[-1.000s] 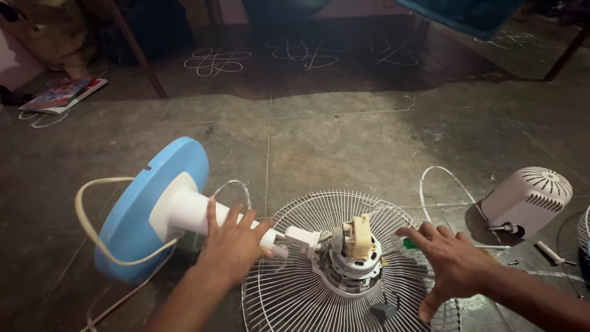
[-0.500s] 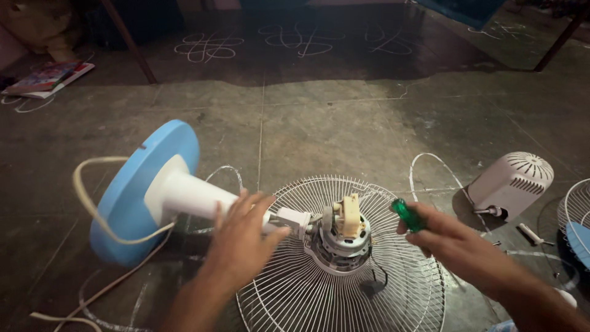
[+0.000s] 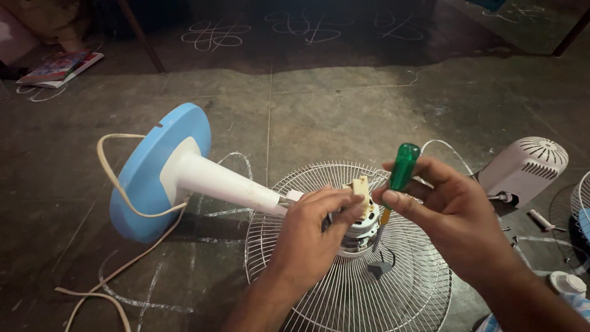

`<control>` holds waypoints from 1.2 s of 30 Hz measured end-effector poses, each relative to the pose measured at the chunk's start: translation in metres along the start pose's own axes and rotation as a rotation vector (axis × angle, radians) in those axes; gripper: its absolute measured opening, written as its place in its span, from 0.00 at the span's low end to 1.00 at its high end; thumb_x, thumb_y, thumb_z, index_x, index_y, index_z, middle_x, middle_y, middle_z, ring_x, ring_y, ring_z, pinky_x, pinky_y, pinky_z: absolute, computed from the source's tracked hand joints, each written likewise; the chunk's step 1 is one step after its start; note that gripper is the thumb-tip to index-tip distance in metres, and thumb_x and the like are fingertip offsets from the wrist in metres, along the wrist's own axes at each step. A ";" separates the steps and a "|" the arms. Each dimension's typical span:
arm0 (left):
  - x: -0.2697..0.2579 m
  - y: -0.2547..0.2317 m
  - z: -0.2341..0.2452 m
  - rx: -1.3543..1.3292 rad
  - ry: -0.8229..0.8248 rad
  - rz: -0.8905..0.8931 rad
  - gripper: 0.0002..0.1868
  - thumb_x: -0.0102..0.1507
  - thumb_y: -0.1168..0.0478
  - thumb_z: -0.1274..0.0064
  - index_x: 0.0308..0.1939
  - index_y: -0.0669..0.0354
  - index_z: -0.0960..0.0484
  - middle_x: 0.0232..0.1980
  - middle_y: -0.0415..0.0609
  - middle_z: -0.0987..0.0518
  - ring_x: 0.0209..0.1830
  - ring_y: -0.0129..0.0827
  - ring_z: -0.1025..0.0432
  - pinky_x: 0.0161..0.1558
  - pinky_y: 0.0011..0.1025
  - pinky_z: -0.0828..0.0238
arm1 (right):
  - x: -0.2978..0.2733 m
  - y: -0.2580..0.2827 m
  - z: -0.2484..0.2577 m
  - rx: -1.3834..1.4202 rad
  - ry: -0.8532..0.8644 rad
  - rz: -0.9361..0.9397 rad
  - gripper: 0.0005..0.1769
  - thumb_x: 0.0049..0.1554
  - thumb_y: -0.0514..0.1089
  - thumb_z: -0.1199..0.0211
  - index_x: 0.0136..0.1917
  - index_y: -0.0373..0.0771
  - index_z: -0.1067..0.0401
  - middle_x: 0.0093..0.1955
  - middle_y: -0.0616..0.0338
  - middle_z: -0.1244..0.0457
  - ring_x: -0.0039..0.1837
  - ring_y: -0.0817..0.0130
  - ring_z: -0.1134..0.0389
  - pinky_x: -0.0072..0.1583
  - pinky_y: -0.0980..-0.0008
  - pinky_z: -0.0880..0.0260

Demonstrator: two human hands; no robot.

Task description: The person disassembles a small electric fan by removing the front grille and motor housing, then uses a screwdriver to adjust internal components. They reattach the motor housing and continue tightening screws on the fan assembly.

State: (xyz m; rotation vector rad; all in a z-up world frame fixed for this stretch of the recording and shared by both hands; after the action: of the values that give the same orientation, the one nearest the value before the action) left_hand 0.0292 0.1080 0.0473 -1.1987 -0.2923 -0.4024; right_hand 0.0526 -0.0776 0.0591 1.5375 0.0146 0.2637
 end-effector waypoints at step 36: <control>0.009 0.039 -0.009 0.219 0.106 0.284 0.37 0.53 0.69 0.36 0.66 0.40 0.25 0.55 0.45 0.21 0.53 0.40 0.21 0.51 0.37 0.24 | 0.023 -0.015 -0.003 0.034 0.014 0.289 0.21 0.53 0.31 0.34 0.61 0.28 0.30 0.55 0.46 0.30 0.63 0.58 0.26 0.62 0.59 0.25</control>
State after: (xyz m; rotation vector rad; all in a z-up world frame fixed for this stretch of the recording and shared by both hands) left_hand 0.0552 0.1105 0.0155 -0.9826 -0.0696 -0.1800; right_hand 0.0773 -0.0703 0.0474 1.5702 -0.1937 0.5056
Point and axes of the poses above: each hand's wrist, its own x-axis towards the middle knuckle, its own z-axis out of the back of the hand, y = z × x, the point moved 5 cm from there along x, towards the middle knuckle
